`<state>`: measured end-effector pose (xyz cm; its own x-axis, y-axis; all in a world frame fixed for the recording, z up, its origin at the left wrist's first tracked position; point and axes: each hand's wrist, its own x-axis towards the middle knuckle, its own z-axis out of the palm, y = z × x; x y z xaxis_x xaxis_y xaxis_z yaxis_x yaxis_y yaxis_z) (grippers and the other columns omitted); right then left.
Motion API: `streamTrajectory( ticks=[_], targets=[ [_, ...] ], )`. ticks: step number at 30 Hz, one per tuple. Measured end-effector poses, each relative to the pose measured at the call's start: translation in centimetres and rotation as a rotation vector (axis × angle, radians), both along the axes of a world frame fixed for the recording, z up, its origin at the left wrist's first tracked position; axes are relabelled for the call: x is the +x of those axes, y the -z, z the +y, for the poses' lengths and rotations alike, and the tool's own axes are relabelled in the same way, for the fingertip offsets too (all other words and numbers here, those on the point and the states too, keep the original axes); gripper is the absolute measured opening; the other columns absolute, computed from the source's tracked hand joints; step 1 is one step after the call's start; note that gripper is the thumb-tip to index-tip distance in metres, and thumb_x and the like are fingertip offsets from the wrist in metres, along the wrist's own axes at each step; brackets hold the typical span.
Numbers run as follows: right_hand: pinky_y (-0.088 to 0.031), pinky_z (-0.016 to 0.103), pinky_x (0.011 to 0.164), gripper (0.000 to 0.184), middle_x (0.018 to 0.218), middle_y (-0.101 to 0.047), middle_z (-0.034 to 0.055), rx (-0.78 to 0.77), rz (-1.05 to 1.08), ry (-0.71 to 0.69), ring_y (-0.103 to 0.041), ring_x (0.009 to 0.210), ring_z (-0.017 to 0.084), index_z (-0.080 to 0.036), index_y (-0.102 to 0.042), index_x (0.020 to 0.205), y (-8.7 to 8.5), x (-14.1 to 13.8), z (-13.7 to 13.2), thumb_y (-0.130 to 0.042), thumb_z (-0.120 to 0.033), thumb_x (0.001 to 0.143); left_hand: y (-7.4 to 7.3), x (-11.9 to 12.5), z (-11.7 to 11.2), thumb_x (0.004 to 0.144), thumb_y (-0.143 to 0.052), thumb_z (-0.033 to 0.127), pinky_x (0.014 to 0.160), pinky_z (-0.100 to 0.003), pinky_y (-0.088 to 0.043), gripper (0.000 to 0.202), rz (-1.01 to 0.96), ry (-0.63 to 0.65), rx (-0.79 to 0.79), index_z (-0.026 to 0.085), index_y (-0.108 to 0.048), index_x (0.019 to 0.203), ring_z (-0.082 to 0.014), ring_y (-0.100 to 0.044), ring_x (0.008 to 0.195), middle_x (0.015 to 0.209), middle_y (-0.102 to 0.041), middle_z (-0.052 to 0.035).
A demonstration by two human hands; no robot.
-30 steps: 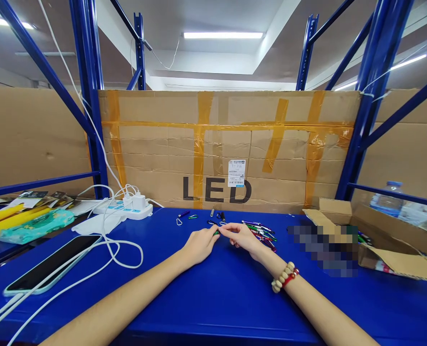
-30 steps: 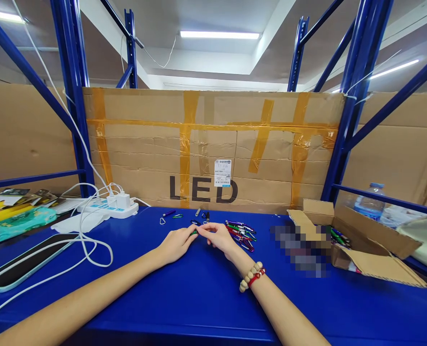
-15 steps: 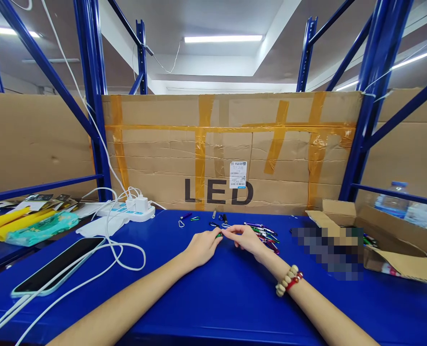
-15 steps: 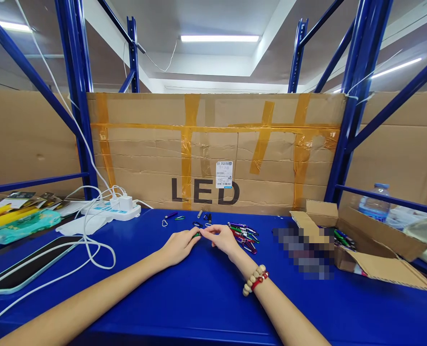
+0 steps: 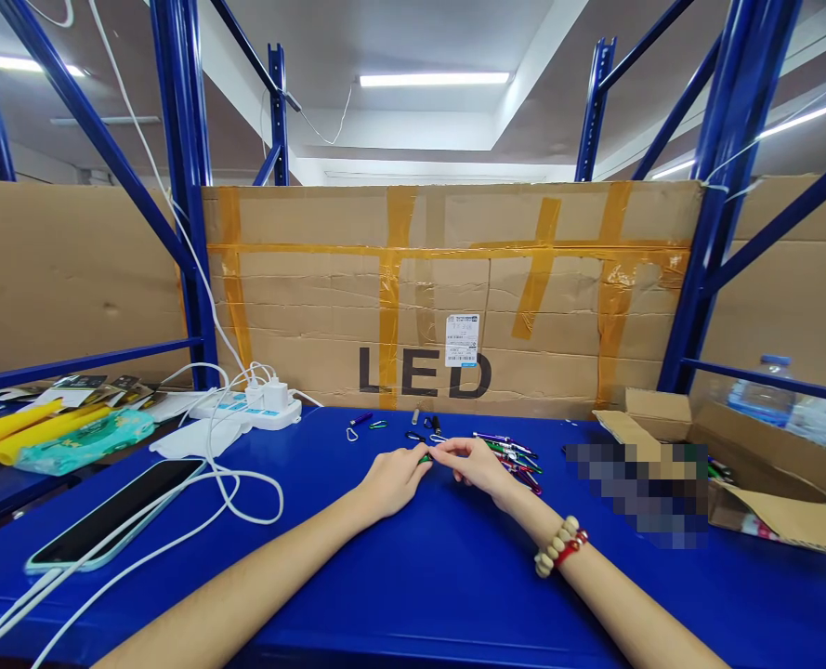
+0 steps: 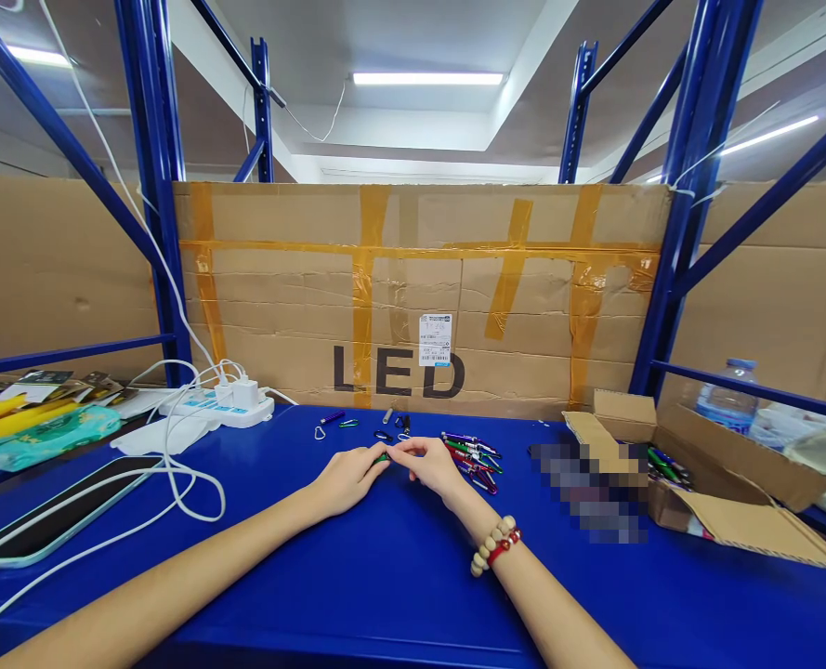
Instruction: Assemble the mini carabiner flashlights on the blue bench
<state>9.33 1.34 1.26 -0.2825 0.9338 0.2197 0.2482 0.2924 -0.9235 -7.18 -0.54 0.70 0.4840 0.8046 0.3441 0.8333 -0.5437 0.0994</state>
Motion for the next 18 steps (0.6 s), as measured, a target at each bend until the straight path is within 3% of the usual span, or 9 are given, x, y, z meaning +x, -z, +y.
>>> streamTrajectory(
  ticks=[18],
  targets=[
    [-0.024,0.017,0.036,0.041,0.048,-0.046,-0.0028,0.005,-0.012,-0.017,-0.037,0.04,0.007,-0.014,-0.064,0.068,0.01,0.02,-0.06,-0.069,-0.053,0.059,-0.14,0.03,-0.18,0.093,-0.033,0.026,0.067,-0.028,-0.044,0.017,0.02,0.002,0.016,0.021,-0.045,0.104,-0.0217,-0.058,0.08,0.086,-0.059,-0.0047]
  ],
)
